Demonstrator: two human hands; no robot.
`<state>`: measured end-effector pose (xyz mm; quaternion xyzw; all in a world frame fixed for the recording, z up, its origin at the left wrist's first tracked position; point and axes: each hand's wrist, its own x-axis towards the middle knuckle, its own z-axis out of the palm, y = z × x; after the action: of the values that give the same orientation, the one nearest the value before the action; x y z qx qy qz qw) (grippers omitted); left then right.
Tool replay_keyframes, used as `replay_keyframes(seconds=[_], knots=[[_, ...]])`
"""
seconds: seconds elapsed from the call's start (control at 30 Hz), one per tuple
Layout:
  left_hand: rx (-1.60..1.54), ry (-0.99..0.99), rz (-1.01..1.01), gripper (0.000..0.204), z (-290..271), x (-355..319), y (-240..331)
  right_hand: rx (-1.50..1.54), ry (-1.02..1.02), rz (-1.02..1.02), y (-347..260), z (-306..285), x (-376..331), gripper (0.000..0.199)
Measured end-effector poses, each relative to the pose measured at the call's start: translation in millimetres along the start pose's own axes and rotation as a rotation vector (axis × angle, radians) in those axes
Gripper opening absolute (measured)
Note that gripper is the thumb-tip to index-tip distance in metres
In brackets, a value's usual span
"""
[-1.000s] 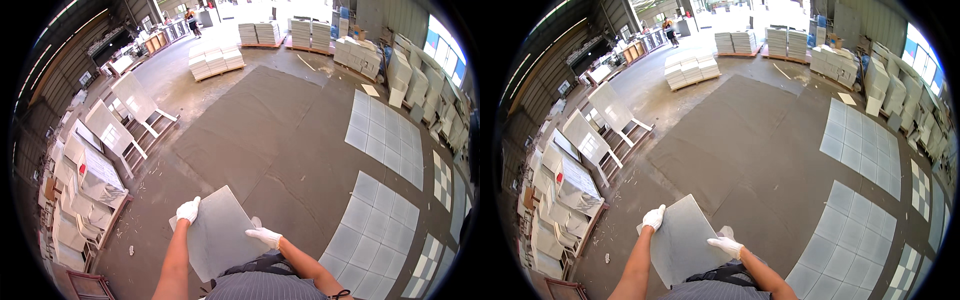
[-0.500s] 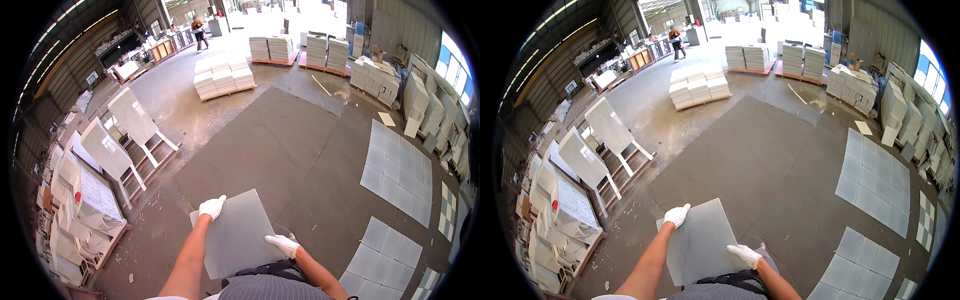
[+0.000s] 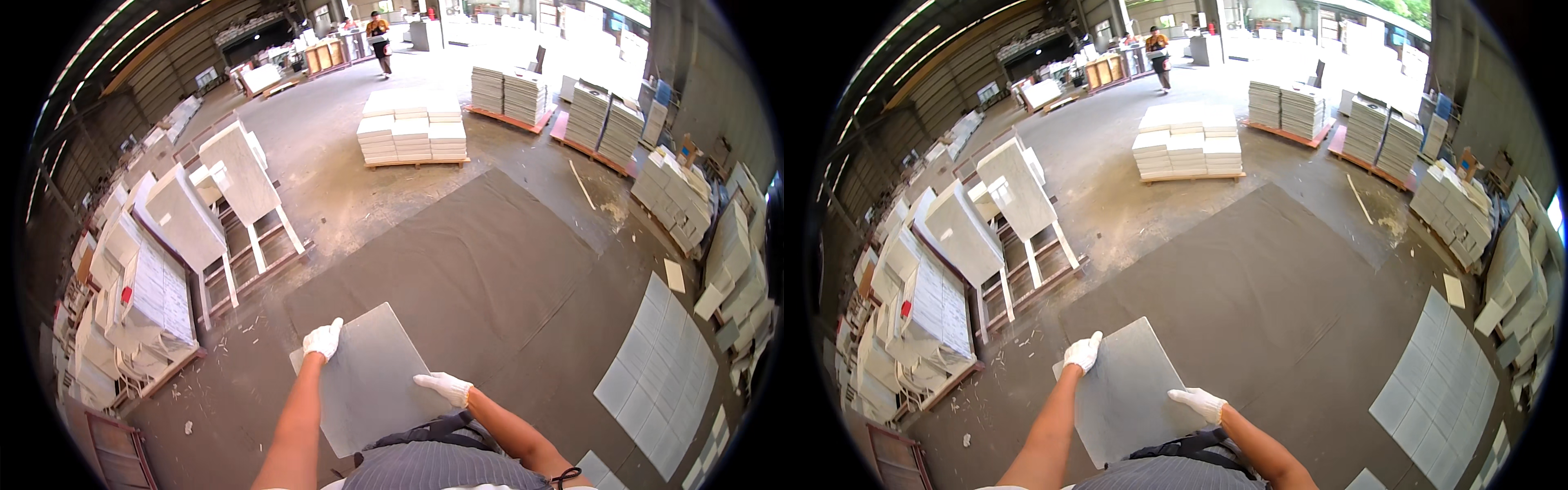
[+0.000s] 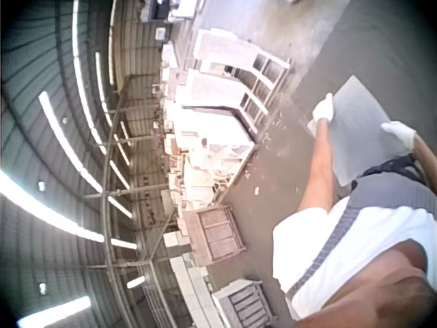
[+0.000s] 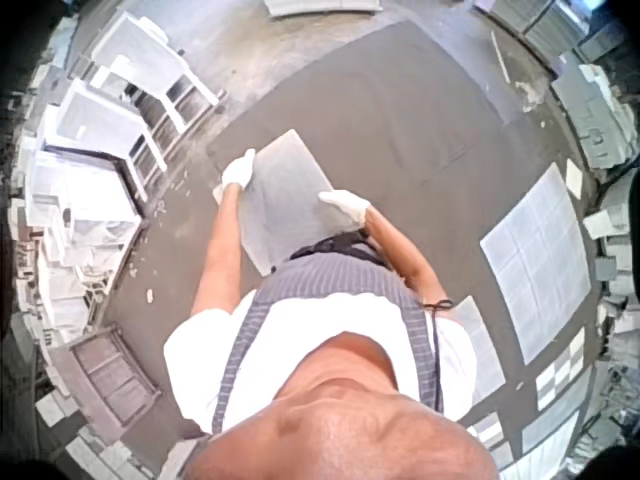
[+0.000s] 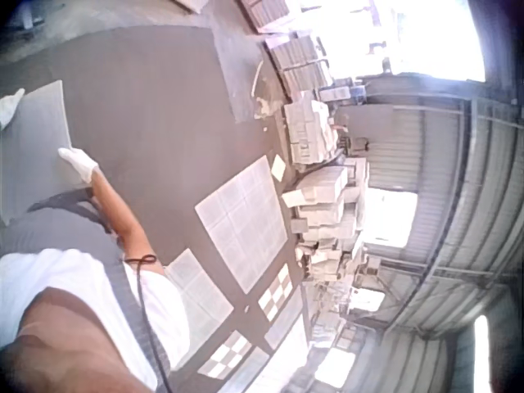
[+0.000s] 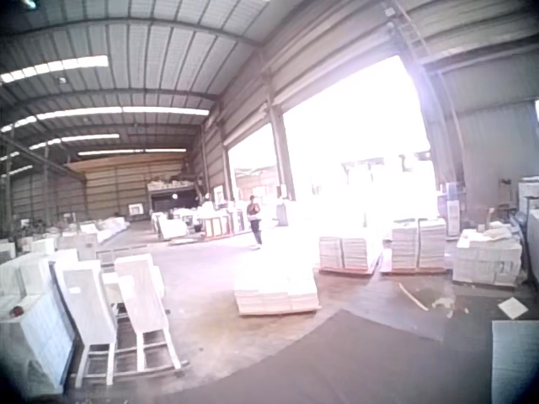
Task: The person kneels and places square tiles on the floor in a grid pattern, then stands to carry additional tiles from a stack and returns to continue laying them. The person works alongside others who are also arranging tiles.
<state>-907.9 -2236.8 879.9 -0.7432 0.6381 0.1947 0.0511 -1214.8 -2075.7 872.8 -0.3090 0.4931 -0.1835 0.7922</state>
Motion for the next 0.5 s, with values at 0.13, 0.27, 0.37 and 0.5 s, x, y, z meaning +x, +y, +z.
replay_keyframes(seconds=[0.13,0.27,0.37,0.5], knots=[[-0.041,0.004,-0.018,0.078,-23.2,64.4,55.5,-0.069,0.001,-0.084,-48.0,-70.8,48.3,0.065],[-0.037,-0.036,-0.057,0.076,-47.0,152.6,102.9,0.154,-0.035,-0.079,-105.9,-126.5,110.6,0.055],[-0.051,-0.038,-0.002,0.074,-59.6,235.2,149.0,0.127,0.086,-0.137,-141.7,-183.6,175.5,0.058],[-0.061,-0.128,0.080,0.074,-105.3,347.2,211.5,0.209,0.051,-0.076,-231.1,-236.3,197.2,0.063]])
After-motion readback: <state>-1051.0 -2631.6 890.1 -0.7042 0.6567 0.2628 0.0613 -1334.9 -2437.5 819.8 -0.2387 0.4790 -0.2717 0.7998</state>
